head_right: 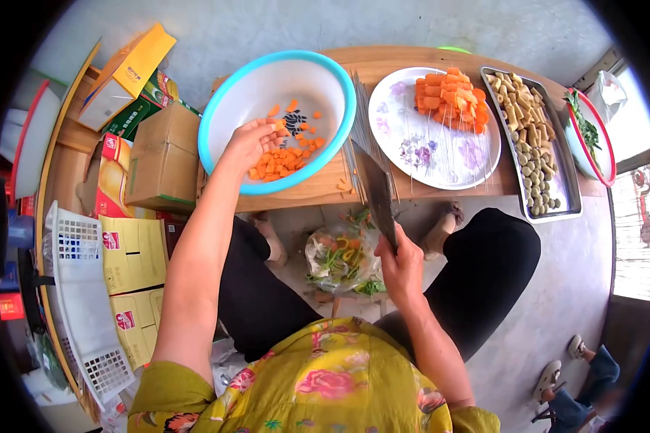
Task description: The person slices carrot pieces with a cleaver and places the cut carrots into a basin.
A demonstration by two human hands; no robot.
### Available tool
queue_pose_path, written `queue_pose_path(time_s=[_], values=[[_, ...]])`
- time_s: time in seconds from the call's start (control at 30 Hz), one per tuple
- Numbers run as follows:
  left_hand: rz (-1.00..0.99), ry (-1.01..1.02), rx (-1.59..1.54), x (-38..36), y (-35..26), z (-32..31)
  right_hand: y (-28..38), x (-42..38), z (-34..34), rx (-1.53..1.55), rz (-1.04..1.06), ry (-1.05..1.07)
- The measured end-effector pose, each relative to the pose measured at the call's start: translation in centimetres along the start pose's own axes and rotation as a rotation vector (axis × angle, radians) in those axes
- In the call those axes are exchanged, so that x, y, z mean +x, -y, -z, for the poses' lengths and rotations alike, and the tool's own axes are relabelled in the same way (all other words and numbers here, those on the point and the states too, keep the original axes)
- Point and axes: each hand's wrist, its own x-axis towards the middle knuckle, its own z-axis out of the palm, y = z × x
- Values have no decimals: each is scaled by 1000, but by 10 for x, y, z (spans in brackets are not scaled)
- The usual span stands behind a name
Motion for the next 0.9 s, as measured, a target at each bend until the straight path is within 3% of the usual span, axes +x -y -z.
queue_pose_path(time_s=[0.2,0.4,0.47,0.7,0.8,0.87,0.9], values=[[-54,40,-135,-54,-11,-23,2,-3,0,-12,76,13],[-61,-71,-186,-67,-11,-4,-7,-5,-6,-17,102,0],[-180,-8,-306,-71,-17,-2,-10,-5,-8,-3,125,-14],[-169,-15,-363,-67,-33,15,3,-3,-7,-6,-45,32],[-136,-13,-192,-59,-49,22,3,0,-12,4,-83,54],[-9,-125,380,-49,-62,26,1,2,-16,5,-68,53],[-3,-126,381,-36,-59,34,-1,3,-17,3,-59,48]])
